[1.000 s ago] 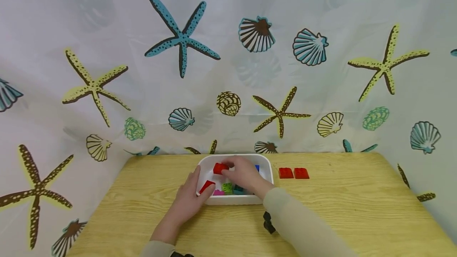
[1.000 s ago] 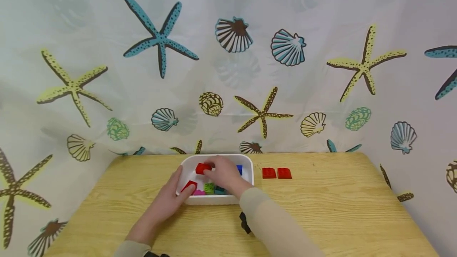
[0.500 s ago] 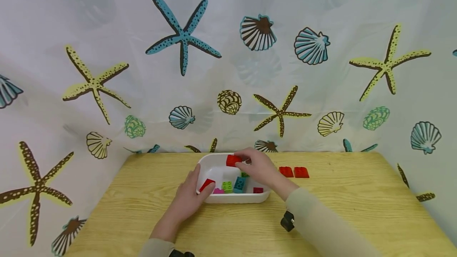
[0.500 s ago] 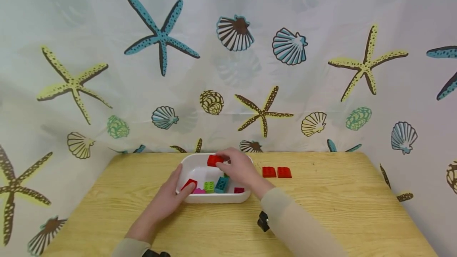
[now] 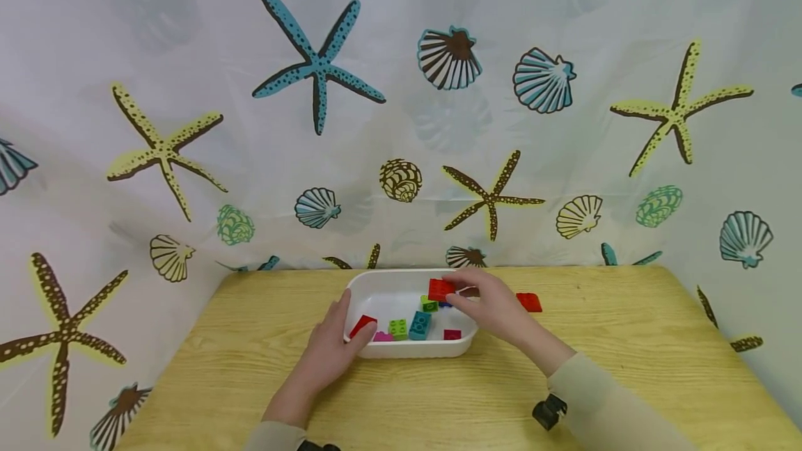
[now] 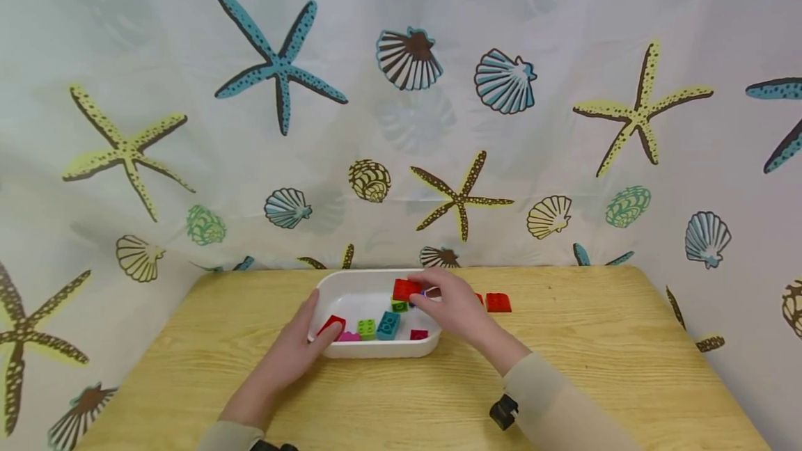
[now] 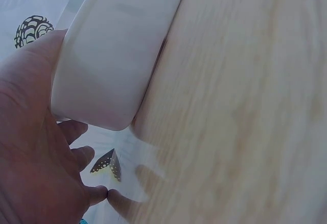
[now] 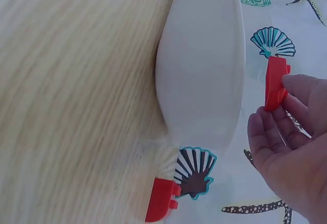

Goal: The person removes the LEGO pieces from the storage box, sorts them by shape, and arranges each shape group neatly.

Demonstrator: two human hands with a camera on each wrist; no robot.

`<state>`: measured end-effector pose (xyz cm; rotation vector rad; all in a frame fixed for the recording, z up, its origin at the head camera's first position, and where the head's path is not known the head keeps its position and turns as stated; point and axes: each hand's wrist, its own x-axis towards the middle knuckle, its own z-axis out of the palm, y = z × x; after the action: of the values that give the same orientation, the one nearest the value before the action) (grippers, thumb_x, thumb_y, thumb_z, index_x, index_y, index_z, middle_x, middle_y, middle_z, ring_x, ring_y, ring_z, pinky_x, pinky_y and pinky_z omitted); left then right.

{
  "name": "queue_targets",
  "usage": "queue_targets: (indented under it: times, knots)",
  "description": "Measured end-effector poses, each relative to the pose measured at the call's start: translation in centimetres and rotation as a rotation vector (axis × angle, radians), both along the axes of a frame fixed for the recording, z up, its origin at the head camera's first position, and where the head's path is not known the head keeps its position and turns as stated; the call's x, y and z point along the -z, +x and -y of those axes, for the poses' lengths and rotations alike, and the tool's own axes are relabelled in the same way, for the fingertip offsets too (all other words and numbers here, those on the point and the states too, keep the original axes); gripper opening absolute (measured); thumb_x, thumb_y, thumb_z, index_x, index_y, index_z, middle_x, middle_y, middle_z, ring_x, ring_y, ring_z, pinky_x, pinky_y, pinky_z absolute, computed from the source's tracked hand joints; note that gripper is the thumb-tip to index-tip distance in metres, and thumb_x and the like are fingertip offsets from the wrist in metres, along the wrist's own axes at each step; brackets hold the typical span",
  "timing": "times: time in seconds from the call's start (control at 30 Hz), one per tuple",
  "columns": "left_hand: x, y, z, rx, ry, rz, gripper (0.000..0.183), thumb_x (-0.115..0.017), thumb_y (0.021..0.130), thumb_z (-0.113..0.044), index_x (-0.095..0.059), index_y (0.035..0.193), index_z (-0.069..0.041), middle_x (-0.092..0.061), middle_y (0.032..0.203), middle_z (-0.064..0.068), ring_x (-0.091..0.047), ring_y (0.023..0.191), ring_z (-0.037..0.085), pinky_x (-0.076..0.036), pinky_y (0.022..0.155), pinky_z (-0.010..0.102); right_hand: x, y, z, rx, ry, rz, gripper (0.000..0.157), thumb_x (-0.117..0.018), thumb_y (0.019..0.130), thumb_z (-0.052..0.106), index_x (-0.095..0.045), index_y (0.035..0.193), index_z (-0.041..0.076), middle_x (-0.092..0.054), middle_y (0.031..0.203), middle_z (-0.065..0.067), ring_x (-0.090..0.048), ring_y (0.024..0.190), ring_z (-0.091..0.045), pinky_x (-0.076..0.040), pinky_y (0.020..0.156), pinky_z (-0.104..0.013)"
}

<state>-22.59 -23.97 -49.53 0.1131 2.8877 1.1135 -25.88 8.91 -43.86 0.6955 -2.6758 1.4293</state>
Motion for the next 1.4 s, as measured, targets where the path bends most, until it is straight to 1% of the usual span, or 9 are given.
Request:
queue_targets:
  times: [0.17,0.27,0.33,0.5,0.7,0.93,1.17,1.3,1.4]
  knots:
    - [0.2,-0.1,0.1,0.001,-0.001,-0.003,0.101,-0.065,0.108,-0.057,-0.008,0.179,-0.013,-0.016,0.182,0.021,-0.008,0.168,0.047,-0.002,0.129,0.074,0.3,0.7,-2.0,0.012,-0.026,0.005,0.04,-0.077,0.106,0.011,-0.072,0.145,0.007,-0.067,0.145,-0.009,-0.07,0.122,-0.029,-0.058,0.109,-0.049]
    - [0.1,-0.1,0.1,0.002,-0.004,-0.002,0.101,-0.065,0.108,-0.056,-0.008,0.179,-0.013,-0.015,0.182,0.022,-0.008,0.168,0.048,-0.002,0.129,0.074,0.4,1.0,-3.4,0.013,-0.035,-0.016,0.039,-0.076,0.107,0.011,-0.072,0.144,0.004,-0.067,0.145,-0.012,-0.07,0.123,-0.032,-0.058,0.108,-0.051]
    - [0.0,-0.1,0.0,0.002,-0.003,0.0,0.1,-0.066,0.109,-0.055,-0.008,0.179,-0.012,-0.015,0.182,0.023,-0.009,0.167,0.048,-0.002,0.129,0.074,0.6,1.1,-4.4,0.022,-0.033,-0.029,0.038,-0.075,0.107,0.011,-0.072,0.144,0.004,-0.068,0.143,-0.013,-0.071,0.121,-0.033,-0.06,0.106,-0.05]
    - [0.1,-0.1,0.1,0.001,-0.003,0.004,0.101,-0.066,0.108,-0.055,-0.008,0.179,-0.013,-0.015,0.182,0.023,-0.008,0.167,0.049,-0.002,0.128,0.074,1.1,1.3,-7.0,0.062,0.007,-0.039,0.037,-0.076,0.106,0.011,-0.073,0.143,0.006,-0.07,0.139,-0.013,-0.072,0.118,-0.032,-0.062,0.102,-0.049]
    - [0.2,-0.1,0.1,0.0,-0.004,0.008,0.101,-0.066,0.108,-0.055,-0.007,0.179,-0.013,-0.014,0.182,0.023,-0.008,0.167,0.049,-0.002,0.128,0.075,1.2,1.6,-9.5,0.109,0.04,-0.045,0.039,-0.076,0.106,0.01,-0.072,0.143,0.004,-0.07,0.14,-0.015,-0.07,0.122,-0.035,-0.06,0.104,-0.053]
    - [0.1,-0.1,0.0,0.001,0.0,0.01,0.101,-0.066,0.108,-0.055,-0.007,0.179,-0.013,-0.014,0.182,0.023,-0.008,0.167,0.049,-0.002,0.128,0.075,1.1,1.6,-12.3,0.147,0.062,-0.046,0.04,-0.073,0.108,0.009,-0.069,0.146,0.001,-0.069,0.142,-0.018,-0.069,0.126,-0.038,-0.058,0.106,-0.055]
    - [-0.1,0.0,-0.1,0.003,-0.005,0.001,0.101,-0.066,0.108,-0.057,-0.01,0.179,-0.012,-0.014,0.181,0.026,-0.01,0.166,0.053,-0.006,0.127,0.078,1.4,1.5,-14.7,0.185,0.095,-0.053,0.041,-0.073,0.108,0.01,-0.067,0.147,-0.001,-0.069,0.142,-0.019,-0.068,0.126,-0.038,-0.057,0.107,-0.056]
    - [-0.2,0.1,-0.1,0.002,-0.004,0.001,0.101,-0.066,0.108,-0.057,-0.01,0.179,-0.012,-0.014,0.181,0.026,-0.009,0.166,0.053,-0.005,0.127,0.078,1.6,1.3,-15.8,0.199,0.126,-0.036,0.041,-0.072,0.108,0.009,-0.067,0.147,-0.002,-0.068,0.144,-0.023,-0.068,0.126,-0.042,-0.058,0.106,-0.057]
    - [-0.3,0.2,-0.2,0.004,0.0,0.0,0.101,-0.066,0.108,-0.056,-0.01,0.179,-0.012,-0.014,0.182,0.025,-0.009,0.166,0.052,-0.004,0.127,0.078,1.8,1.1,-16.5,0.198,0.147,-0.017,0.04,-0.071,0.109,0.009,-0.066,0.148,-0.003,-0.066,0.146,-0.026,-0.066,0.129,-0.045,-0.057,0.107,-0.06]
